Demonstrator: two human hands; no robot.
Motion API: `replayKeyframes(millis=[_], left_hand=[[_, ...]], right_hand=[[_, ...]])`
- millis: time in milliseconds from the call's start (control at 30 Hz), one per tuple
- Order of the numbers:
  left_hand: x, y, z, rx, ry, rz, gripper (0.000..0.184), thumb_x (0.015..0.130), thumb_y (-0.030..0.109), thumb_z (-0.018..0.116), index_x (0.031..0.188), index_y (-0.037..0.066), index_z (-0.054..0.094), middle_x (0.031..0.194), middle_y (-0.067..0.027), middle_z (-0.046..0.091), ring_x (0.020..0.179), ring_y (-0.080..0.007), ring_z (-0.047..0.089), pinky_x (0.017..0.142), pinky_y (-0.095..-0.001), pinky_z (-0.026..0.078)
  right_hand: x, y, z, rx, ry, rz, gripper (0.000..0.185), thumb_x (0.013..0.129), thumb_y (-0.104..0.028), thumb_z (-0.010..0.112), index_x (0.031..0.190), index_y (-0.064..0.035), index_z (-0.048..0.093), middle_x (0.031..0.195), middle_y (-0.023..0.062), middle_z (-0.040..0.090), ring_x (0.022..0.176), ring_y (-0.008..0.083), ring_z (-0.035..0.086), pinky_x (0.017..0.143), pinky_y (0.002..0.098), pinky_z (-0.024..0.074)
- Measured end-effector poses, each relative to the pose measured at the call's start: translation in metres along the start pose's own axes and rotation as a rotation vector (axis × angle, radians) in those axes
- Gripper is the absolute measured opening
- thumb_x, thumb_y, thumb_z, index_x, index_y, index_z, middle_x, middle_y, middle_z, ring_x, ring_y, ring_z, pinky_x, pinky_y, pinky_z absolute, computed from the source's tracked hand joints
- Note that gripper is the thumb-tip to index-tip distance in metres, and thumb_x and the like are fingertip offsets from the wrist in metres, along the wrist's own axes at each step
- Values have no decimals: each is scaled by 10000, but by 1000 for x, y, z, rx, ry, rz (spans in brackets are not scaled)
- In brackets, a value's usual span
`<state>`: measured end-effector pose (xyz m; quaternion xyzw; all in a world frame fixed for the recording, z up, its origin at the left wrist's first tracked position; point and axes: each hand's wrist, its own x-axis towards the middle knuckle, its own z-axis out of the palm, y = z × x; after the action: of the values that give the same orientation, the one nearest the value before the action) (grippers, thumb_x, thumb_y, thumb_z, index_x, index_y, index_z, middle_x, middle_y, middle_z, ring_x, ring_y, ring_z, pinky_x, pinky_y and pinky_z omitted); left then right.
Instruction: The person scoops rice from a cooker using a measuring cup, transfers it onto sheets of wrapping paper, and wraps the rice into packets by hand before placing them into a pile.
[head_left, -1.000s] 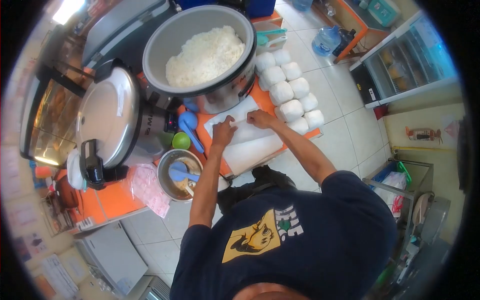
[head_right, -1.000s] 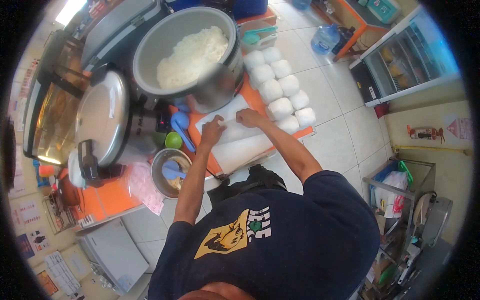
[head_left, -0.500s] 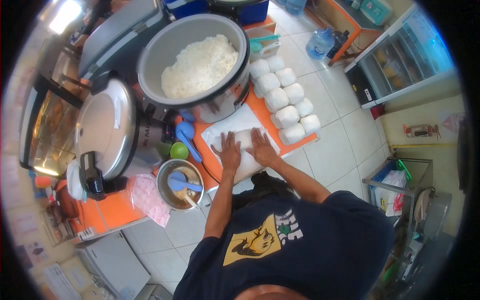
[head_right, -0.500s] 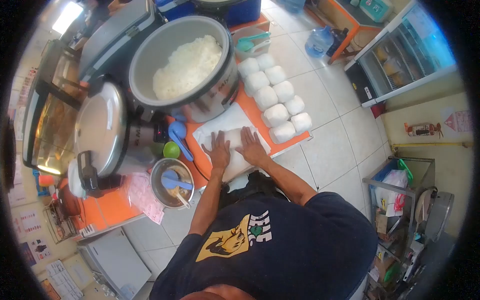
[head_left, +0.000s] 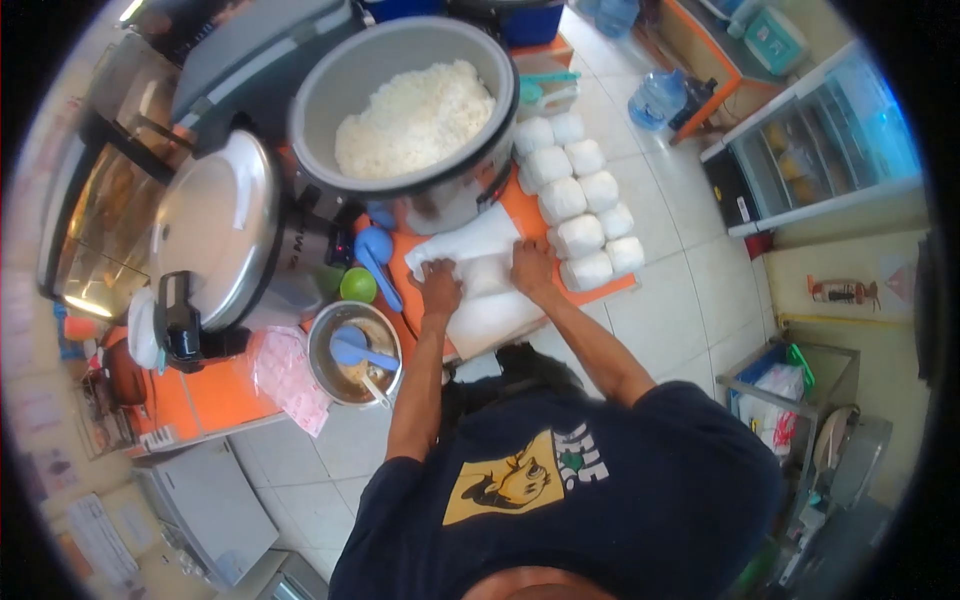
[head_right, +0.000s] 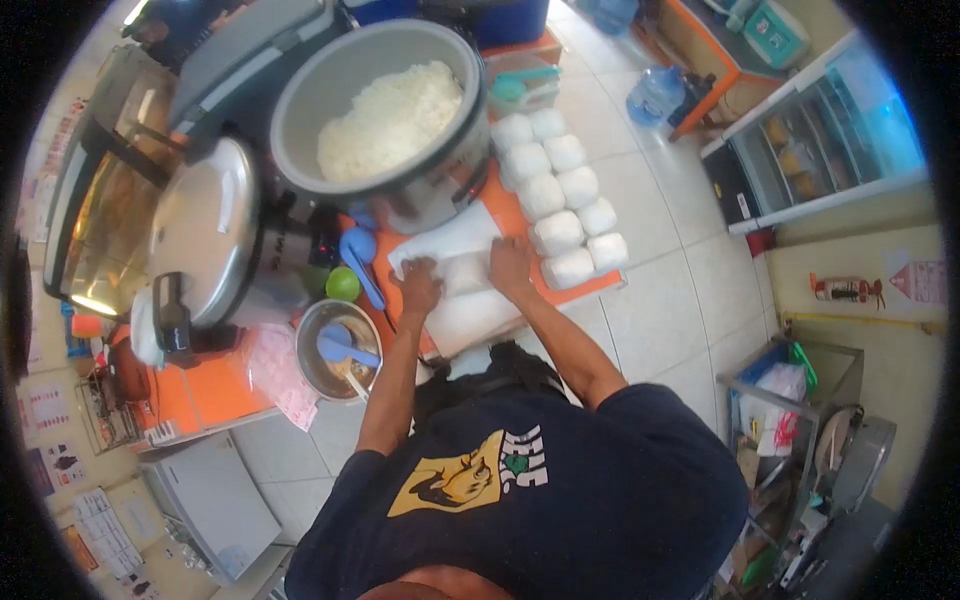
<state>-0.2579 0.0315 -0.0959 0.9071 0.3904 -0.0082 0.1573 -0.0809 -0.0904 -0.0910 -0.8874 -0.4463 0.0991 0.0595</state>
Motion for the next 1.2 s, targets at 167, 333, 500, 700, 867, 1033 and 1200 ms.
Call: replayKeyframes(millis=[167, 333, 500, 700, 867, 1033, 1200], left_hand=[[2, -15, 47, -46, 236, 195, 183, 833, 187, 643, 1002, 145, 698, 1077, -102, 635, 1037, -329, 572, 840, -597, 418], [-23, -14, 30, -144, 118, 303, 175, 876, 148, 565, 876, 62, 717, 897, -148, 654, 873, -343, 613, 772, -475, 485], [-76, -21, 21, -143, 273, 392, 326, 877, 174, 596, 1176, 67, 667, 1188, -169, 670, 1198, -354, 582, 1014, -491, 429], [-67, -19, 21, -101, 199, 352, 300, 917, 188, 568, 1180, 70, 652, 1231, -129, 640, 1239, -313, 544, 977, -477, 435], [-53, -19, 8, -49, 92, 345, 237, 914, 161, 546, 1107, 86, 660, 1042, -110, 624, 1058, -297, 583, 868, -473, 461], [-40, -28, 21, -224, 80, 299, 218, 921, 141, 525, 1086, 70, 648, 1071, -145, 600, 1064, -319, 578, 872, -437, 480], [-53, -33, 9, -352, 48, 356, 198, 927, 87, 496, 1063, 36, 631, 1090, -176, 580, 1097, -329, 573, 910, -425, 482]], right_hand=[[5, -3, 6, 136, -148, 123, 359, 766, -213, 706, 1072, -39, 634, 1103, 207, 658, 1103, 395, 576, 910, 579, 455], [-21, 2, 55, 87, 199, -211, 178, 890, -174, 566, 964, -92, 706, 955, 152, 596, 964, 353, 574, 759, 496, 495], [-45, 30, 39, 260, 141, -517, 192, 912, -115, 538, 1034, -21, 653, 1078, 204, 614, 1029, 367, 571, 841, 505, 458], [-61, 34, 2, 149, 216, -623, 274, 915, -123, 540, 1148, -46, 660, 1103, 158, 620, 1072, 355, 562, 921, 500, 429], [-40, 44, 12, 193, 17, -604, 237, 911, -127, 542, 1084, -51, 684, 1069, 142, 635, 1050, 331, 577, 899, 463, 471], [-27, 41, -1, 219, -99, -611, 220, 887, -119, 566, 1058, -86, 701, 1057, 140, 648, 999, 332, 601, 897, 449, 495], [-26, 44, -2, 226, -85, -744, 214, 832, -53, 587, 1017, -69, 693, 1092, 137, 615, 1030, 350, 585, 867, 470, 518]])
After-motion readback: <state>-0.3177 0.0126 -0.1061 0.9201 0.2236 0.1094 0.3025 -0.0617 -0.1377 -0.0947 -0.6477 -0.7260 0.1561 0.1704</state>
